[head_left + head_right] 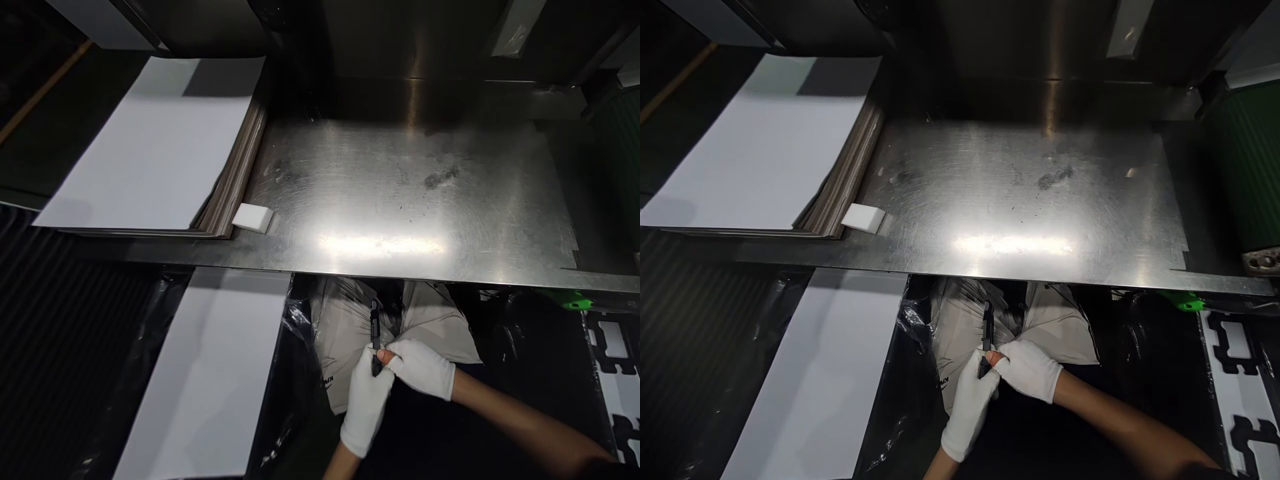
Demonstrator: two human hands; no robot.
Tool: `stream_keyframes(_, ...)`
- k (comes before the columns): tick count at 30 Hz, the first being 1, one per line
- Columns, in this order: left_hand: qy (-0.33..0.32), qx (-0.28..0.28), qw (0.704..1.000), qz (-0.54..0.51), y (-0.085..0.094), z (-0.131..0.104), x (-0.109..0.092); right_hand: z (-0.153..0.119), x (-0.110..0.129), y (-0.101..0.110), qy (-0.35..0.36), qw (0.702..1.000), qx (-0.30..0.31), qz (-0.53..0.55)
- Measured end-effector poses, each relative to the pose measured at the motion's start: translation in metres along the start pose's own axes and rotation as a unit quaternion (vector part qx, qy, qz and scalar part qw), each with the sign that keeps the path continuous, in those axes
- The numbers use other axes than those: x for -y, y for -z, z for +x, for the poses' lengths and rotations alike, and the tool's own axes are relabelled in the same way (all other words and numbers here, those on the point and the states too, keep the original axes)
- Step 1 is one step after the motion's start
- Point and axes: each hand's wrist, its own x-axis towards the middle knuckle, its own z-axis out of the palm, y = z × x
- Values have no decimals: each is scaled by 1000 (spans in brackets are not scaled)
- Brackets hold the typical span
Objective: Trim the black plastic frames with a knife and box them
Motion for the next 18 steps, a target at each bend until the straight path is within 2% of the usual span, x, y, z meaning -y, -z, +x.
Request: stream_keyframes(18,15,-1,1000,-4,1,0,1,2,0,0,-9,1000,7,-10)
